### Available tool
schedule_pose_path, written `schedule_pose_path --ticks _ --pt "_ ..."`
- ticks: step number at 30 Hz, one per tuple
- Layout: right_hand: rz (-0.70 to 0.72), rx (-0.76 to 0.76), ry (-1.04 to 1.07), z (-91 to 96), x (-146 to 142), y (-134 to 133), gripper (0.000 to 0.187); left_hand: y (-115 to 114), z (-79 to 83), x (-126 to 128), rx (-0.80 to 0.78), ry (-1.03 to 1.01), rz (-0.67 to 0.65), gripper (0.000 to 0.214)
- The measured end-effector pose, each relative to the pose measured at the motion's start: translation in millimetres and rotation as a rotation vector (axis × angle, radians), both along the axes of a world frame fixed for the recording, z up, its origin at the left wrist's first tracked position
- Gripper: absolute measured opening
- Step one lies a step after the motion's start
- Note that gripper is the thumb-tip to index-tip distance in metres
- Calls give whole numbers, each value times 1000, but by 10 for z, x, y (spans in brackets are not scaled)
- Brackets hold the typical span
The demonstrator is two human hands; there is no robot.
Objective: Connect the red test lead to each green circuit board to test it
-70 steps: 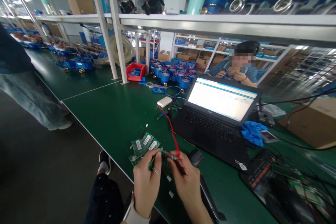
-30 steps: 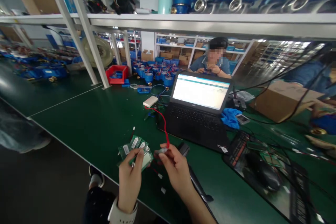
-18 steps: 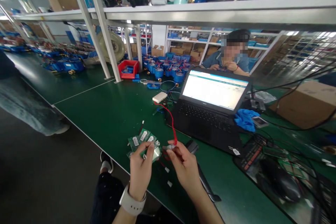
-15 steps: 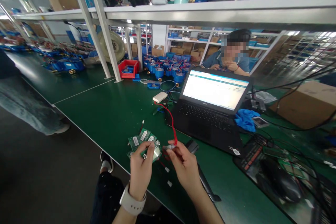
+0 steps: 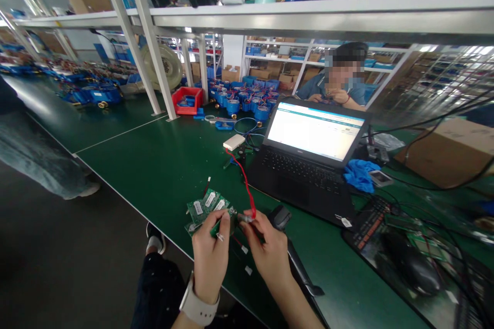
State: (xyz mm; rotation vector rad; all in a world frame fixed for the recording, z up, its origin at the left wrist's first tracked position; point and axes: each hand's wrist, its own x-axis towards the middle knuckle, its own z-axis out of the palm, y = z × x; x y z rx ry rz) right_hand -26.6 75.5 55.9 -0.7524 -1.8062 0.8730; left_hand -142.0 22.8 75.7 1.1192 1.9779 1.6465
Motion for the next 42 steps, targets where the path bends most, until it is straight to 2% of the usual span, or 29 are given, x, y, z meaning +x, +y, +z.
schedule_pose_path --ticks 3,19,30,36,42 --pt "-30 41 4 18 -16 -18 21 1 -29 10 -4 -2 17 29" --pt "4 -37 63 50 -27 -4 21 -14 -4 -10 -13 3 54 36" --pt "13 -59 71 37 -39 -8 20 6 12 -50 -16 -5 26 34" --pt "23 -177 73 10 -22 -7 16 52 -25 -108 -49 -131 7 34" --pt "22 -317 166 35 -9 3 18 33 13 -110 -2 -218 -23 32"
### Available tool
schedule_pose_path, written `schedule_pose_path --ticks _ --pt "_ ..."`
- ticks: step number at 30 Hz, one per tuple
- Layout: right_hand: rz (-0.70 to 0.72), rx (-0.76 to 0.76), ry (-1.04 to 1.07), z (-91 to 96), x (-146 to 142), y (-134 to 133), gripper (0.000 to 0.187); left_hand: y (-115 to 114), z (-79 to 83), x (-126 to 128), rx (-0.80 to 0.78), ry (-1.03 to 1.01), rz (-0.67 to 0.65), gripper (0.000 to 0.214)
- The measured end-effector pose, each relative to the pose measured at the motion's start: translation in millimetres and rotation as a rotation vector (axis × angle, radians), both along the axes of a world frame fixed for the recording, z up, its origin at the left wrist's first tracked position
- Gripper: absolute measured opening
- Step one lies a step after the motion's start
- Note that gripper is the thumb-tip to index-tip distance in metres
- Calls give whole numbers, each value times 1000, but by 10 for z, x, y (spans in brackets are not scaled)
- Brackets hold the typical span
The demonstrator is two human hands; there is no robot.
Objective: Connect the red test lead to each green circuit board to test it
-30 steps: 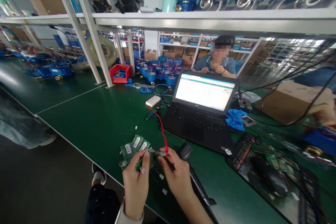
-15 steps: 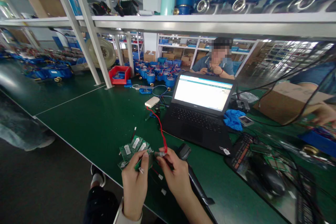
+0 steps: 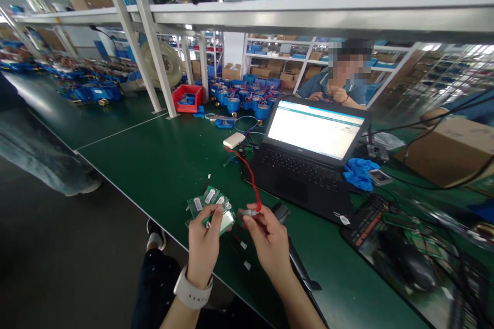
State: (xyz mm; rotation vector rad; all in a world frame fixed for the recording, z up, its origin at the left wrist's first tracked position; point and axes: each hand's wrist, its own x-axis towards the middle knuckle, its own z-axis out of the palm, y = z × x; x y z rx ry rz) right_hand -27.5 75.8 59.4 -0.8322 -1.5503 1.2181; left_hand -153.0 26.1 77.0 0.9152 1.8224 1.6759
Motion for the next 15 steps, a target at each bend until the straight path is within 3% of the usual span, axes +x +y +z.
schedule_pose_path --ticks 8,15 --pt "-58 -1 -6 101 18 -12 19 -25 11 16 30 -47 -19 30" --pt "-45 34 -49 51 17 -13 19 -13 20 17 33 -50 -37 28"
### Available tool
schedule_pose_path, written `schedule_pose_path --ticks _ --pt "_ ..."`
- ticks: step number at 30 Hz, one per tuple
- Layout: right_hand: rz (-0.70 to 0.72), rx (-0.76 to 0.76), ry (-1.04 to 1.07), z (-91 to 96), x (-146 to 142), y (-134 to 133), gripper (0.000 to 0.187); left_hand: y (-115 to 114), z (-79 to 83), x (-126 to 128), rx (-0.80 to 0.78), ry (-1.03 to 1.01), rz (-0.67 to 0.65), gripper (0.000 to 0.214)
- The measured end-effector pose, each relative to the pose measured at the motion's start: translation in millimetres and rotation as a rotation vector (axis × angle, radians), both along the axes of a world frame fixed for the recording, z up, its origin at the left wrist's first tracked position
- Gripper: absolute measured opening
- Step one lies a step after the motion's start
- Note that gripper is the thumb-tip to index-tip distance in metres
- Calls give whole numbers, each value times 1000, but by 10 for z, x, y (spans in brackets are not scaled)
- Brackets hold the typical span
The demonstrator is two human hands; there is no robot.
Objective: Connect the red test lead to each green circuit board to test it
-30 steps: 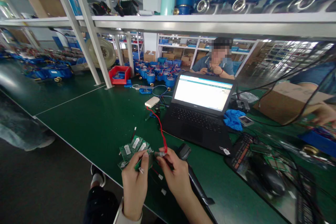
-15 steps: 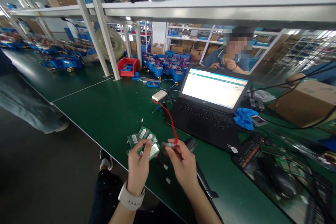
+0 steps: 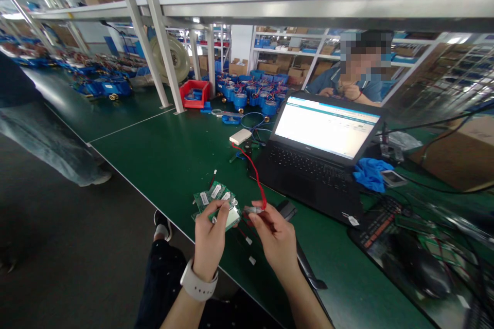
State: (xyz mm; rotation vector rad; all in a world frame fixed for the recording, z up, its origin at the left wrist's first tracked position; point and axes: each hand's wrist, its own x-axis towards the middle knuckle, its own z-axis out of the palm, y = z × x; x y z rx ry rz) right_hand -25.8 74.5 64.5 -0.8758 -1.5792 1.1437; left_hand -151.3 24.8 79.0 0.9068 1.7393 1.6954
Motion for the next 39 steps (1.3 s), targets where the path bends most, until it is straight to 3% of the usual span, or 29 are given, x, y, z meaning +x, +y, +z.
schedule_pose_path --ticks 11,25,39 --pt "8 39 -46 -8 19 1 17 -4 -18 18 15 -16 15 27" --pt "-4 210 -166 -68 32 7 17 -58 -11 112 -19 218 48 25" --pt "-13 171 -152 -145 35 29 19 -51 -42 140 -24 269 55 27"
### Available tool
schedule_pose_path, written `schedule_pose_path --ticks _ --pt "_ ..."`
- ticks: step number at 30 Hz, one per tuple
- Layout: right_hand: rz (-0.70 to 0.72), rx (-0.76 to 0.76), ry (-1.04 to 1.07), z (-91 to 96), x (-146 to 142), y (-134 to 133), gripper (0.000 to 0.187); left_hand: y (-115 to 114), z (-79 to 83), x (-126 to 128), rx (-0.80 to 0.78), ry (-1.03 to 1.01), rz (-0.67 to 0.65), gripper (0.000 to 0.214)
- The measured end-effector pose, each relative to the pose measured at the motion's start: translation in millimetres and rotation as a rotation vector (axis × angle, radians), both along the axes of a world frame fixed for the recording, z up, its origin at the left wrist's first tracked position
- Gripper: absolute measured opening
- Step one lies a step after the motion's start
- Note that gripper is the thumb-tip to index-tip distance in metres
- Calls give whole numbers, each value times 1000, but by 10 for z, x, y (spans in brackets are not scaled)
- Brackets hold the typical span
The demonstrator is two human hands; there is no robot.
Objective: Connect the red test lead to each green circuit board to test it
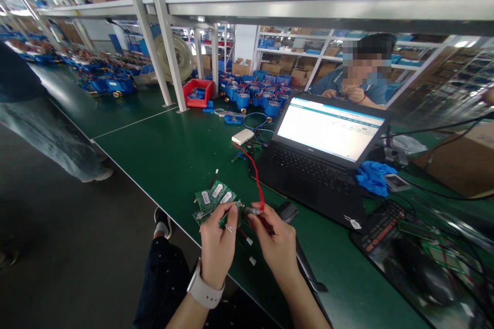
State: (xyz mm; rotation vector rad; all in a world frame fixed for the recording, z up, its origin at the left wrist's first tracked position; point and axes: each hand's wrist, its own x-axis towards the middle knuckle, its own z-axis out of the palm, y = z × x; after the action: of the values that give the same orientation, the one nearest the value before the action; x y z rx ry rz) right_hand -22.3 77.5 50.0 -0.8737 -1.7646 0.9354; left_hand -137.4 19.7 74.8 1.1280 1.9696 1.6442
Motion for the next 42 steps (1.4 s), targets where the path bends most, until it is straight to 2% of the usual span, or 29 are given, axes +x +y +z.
schedule_pose_path --ticks 7,10,14,17,21,29,33,35,37,39,41,42 --pt "2 -3 7 17 1 -7 19 -10 28 3 -11 -3 -2 28" --pt "17 -106 68 67 -2 -3 18 20 40 -51 -4 -66 -10 27" --pt "44 -419 418 145 13 49 26 78 5 -135 51 -415 -68 28" --pt "75 -573 601 167 30 89 34 77 -21 -137 66 -689 -88 32" --pt "84 -649 653 182 33 89 35 16 7 -125 67 -948 -145 34" --pt "93 -707 655 235 42 53 38 -75 64 -217 110 -1116 -325 47" --pt "101 -707 650 226 52 54 37 -86 87 -248 116 -1125 -368 45" --pt "105 -709 661 230 53 60 39 -65 120 -373 143 -1069 -366 40" --pt "101 -720 663 244 50 66 42 -11 160 -617 175 -941 -306 36" --pt "99 -734 654 260 44 67 45 82 183 -959 148 -741 -171 40" --pt "103 -742 638 272 35 62 46 205 168 -1339 -13 -477 -30 44" --pt "107 -745 632 274 29 58 47 270 145 -1520 -66 -419 21 41"
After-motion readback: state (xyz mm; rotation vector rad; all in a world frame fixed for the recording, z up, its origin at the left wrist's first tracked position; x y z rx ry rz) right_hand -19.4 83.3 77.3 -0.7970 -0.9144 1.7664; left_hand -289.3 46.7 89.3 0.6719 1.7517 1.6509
